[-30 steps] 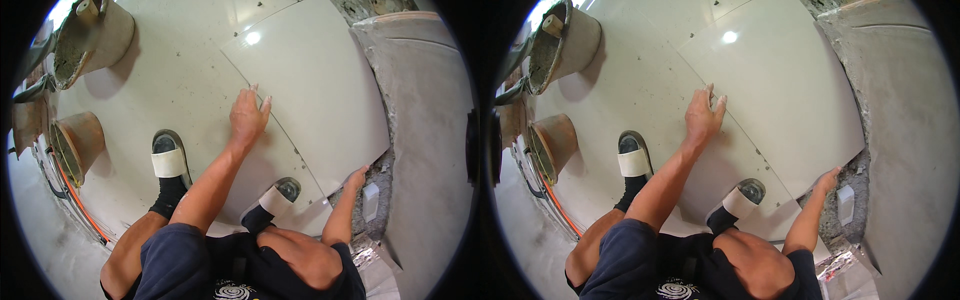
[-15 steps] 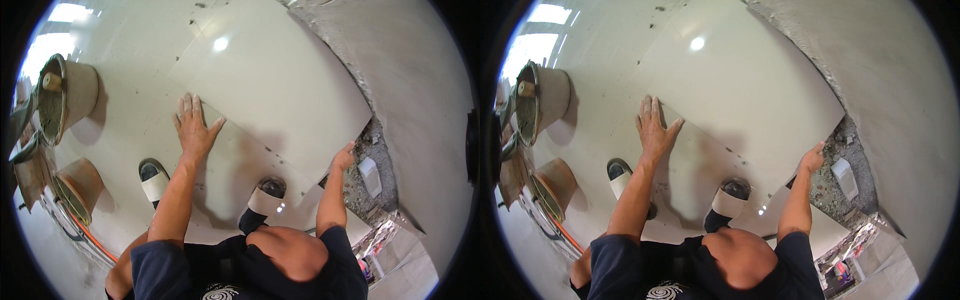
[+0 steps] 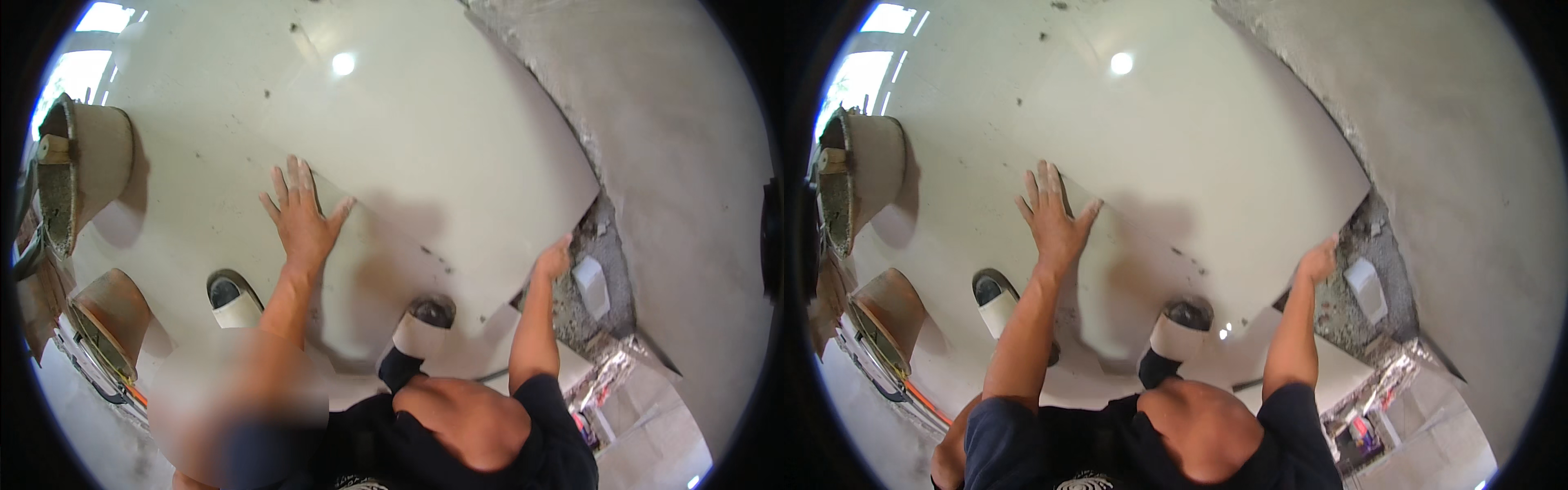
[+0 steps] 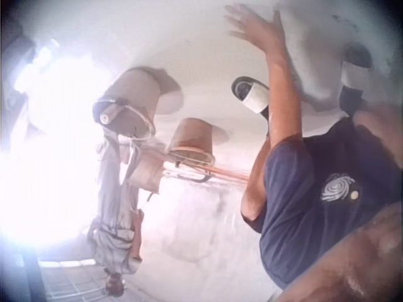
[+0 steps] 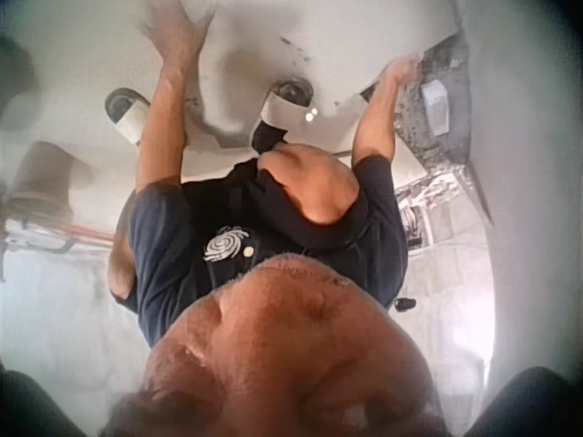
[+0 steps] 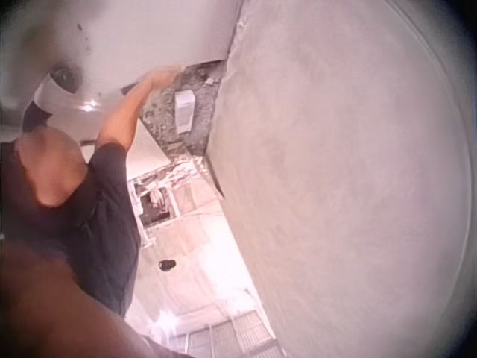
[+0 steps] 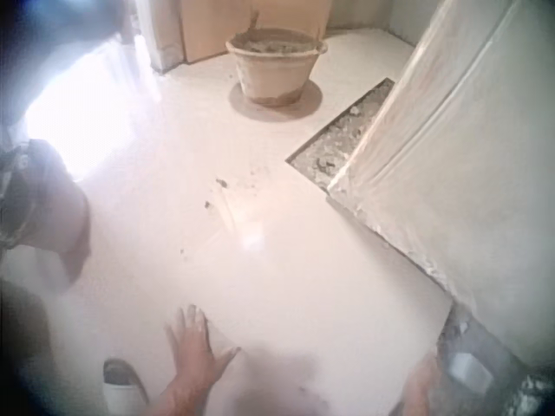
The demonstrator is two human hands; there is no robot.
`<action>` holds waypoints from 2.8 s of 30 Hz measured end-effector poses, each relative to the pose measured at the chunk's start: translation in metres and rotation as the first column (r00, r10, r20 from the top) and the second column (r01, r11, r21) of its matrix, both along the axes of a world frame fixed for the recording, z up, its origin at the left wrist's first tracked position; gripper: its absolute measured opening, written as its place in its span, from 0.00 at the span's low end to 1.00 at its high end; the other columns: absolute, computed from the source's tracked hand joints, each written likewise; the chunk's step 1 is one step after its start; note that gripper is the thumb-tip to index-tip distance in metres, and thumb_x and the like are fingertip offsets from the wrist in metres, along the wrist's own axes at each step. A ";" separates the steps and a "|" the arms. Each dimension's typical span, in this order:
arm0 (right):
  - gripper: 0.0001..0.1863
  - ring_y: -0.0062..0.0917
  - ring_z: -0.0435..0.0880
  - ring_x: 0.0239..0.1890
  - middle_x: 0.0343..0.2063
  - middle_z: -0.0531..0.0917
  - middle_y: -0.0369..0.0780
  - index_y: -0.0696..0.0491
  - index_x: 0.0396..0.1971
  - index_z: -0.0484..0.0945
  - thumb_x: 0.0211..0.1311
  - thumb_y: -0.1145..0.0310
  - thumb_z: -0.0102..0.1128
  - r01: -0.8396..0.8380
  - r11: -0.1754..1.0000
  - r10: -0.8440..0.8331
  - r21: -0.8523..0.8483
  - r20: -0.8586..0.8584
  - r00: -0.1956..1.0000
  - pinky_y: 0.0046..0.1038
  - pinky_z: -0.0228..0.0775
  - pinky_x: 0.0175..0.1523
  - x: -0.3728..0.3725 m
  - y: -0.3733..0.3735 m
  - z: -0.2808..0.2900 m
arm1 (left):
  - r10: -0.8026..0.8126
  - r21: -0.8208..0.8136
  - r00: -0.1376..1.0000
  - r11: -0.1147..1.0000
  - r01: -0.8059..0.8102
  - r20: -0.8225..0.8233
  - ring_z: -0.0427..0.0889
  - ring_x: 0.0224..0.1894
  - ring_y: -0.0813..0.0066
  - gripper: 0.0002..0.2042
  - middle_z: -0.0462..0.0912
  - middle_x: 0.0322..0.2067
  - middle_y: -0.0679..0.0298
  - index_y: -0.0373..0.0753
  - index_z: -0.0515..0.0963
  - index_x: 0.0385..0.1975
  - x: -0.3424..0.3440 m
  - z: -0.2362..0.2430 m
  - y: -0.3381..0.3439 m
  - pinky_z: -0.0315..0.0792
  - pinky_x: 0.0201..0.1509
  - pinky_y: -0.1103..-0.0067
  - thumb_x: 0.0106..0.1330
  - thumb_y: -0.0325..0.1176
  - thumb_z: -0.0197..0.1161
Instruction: The person places a large white tile onto a cemented floor area, adjusts its position by hand, and uses a rubber mallet to tap the tile into place. They spread cement with a trowel and continue tapping the tile to ensure it is level and secure.
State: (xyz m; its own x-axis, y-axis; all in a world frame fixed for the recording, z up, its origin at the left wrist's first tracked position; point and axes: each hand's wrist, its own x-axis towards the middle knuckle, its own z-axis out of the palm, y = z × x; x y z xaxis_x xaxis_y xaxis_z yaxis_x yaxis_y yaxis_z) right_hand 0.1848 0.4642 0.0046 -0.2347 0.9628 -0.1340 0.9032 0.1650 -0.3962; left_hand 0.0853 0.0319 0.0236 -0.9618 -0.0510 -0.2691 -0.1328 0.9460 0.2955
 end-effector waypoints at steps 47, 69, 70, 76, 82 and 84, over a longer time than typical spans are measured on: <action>0.35 0.48 0.82 0.44 0.39 0.84 0.51 0.58 0.41 0.83 0.70 0.42 0.33 0.017 0.999 -0.013 -0.029 0.108 0.994 0.46 0.70 0.49 0.021 -0.013 0.002 | -0.041 -0.040 0.988 0.999 0.035 -0.149 0.36 0.74 0.47 0.54 0.48 0.72 0.52 0.35 0.48 0.70 0.007 -0.024 0.003 0.30 0.70 0.44 0.52 0.66 0.64; 0.42 0.46 0.80 0.48 0.44 0.83 0.53 0.64 0.43 0.80 0.69 0.36 0.32 -0.038 0.996 0.051 -0.085 0.154 0.987 0.40 0.67 0.55 0.020 -0.006 0.007 | 0.070 0.067 0.997 0.995 -0.069 -0.023 0.37 0.75 0.53 0.51 0.48 0.72 0.54 0.37 0.50 0.70 0.003 -0.001 0.007 0.29 0.72 0.49 0.51 0.51 0.72; 0.43 0.46 0.80 0.48 0.45 0.82 0.53 0.64 0.43 0.80 0.68 0.36 0.32 -0.037 0.997 0.050 -0.073 0.173 0.984 0.40 0.67 0.55 0.020 -0.006 0.007 | 0.075 0.082 0.996 0.994 -0.072 -0.043 0.38 0.75 0.53 0.49 0.49 0.72 0.55 0.37 0.51 0.70 0.005 -0.001 0.009 0.30 0.72 0.49 0.52 0.50 0.72; 0.45 0.46 0.79 0.51 0.46 0.82 0.54 0.67 0.44 0.79 0.67 0.34 0.32 -0.081 0.983 0.106 -0.162 0.151 0.983 0.39 0.65 0.57 0.020 -0.001 0.009 | 0.139 0.253 0.990 0.958 -0.134 -0.001 0.44 0.74 0.50 0.42 0.53 0.70 0.51 0.34 0.55 0.67 0.033 0.000 0.036 0.35 0.72 0.48 0.59 0.48 0.67; 0.46 0.48 0.78 0.52 0.47 0.81 0.56 0.68 0.45 0.78 0.67 0.33 0.32 -0.091 0.981 0.121 -0.171 0.172 0.978 0.39 0.64 0.59 0.019 0.004 0.008 | 0.078 0.218 0.995 0.974 -0.061 -0.068 0.44 0.74 0.53 0.40 0.50 0.70 0.48 0.33 0.54 0.68 0.047 -0.001 0.054 0.35 0.72 0.49 0.61 0.45 0.65; 0.46 0.47 0.77 0.53 0.48 0.80 0.55 0.68 0.47 0.77 0.67 0.34 0.32 -0.082 0.976 0.115 -0.201 0.156 0.981 0.39 0.63 0.60 0.018 0.005 0.009 | 0.036 0.188 0.999 0.982 -0.029 -0.033 0.44 0.74 0.52 0.40 0.49 0.71 0.48 0.32 0.54 0.68 0.047 -0.002 0.052 0.34 0.71 0.47 0.61 0.46 0.65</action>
